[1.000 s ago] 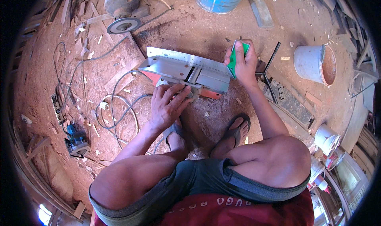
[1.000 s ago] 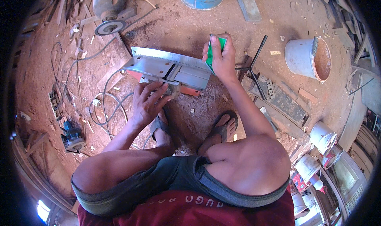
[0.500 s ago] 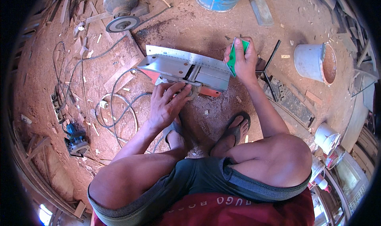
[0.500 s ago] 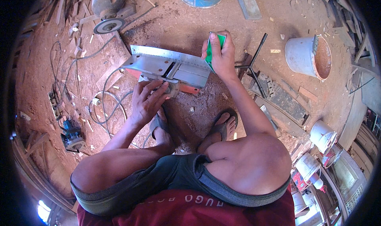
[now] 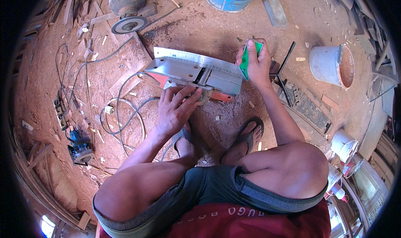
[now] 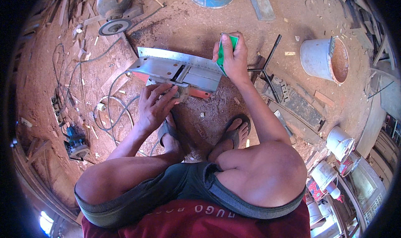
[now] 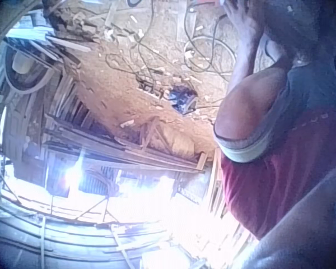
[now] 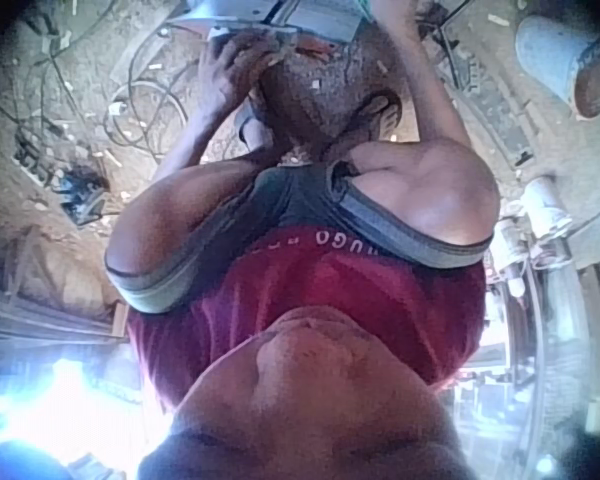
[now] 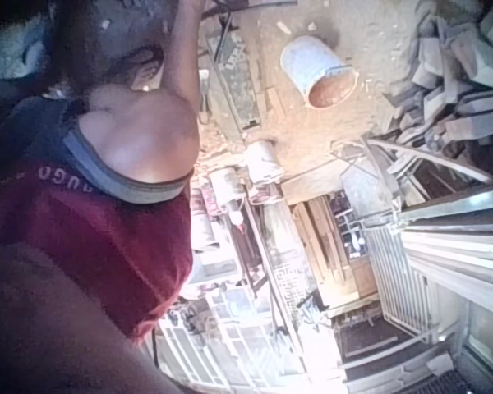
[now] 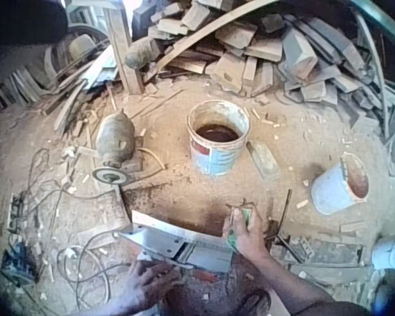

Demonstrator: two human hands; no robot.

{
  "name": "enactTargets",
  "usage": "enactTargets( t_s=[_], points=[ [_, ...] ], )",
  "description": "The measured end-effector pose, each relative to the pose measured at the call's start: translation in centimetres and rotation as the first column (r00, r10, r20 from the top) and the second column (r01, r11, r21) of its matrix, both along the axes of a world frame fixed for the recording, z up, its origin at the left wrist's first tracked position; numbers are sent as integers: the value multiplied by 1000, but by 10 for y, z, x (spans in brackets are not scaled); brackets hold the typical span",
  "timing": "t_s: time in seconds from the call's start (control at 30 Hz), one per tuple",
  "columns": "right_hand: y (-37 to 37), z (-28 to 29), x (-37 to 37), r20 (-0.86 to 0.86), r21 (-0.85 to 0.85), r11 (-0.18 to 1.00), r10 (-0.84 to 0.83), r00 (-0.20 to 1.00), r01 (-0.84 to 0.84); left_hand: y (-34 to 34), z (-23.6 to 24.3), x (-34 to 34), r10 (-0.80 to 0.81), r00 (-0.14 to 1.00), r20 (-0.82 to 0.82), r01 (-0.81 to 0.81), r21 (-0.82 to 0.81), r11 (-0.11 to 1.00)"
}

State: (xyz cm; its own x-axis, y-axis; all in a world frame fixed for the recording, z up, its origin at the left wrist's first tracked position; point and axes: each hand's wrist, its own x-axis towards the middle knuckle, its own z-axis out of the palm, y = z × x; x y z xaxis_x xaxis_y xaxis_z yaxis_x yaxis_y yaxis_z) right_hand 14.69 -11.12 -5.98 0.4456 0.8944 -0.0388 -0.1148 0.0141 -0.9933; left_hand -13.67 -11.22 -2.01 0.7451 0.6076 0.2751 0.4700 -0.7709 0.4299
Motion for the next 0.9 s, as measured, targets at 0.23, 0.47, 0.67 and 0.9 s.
enactTargets(
  t_s=[0.23, 0.47, 0.67, 0.9],
  points=[
    [0, -1, 1, 14, -2, 1000, -3, 1000, 3, 0, -2, 0, -3, 1000, 22, 3, -14, 1000],
    [12, -26, 33, -9, -139, 982, -128, 992, 126, 0, 0, -1, 17, 1000, 20, -17, -31, 999],
    [4, -73, 68, 429, -276, 934, -91, 898, 226, 1, 2, 0, 19, 1000, 15, -19, -13, 1000],
    [21, -9, 24, 677, -265, 784, 566, 470, -562, 1, -1, 0, 15, 999, 30, -16, 10, 1000]
  ],
)
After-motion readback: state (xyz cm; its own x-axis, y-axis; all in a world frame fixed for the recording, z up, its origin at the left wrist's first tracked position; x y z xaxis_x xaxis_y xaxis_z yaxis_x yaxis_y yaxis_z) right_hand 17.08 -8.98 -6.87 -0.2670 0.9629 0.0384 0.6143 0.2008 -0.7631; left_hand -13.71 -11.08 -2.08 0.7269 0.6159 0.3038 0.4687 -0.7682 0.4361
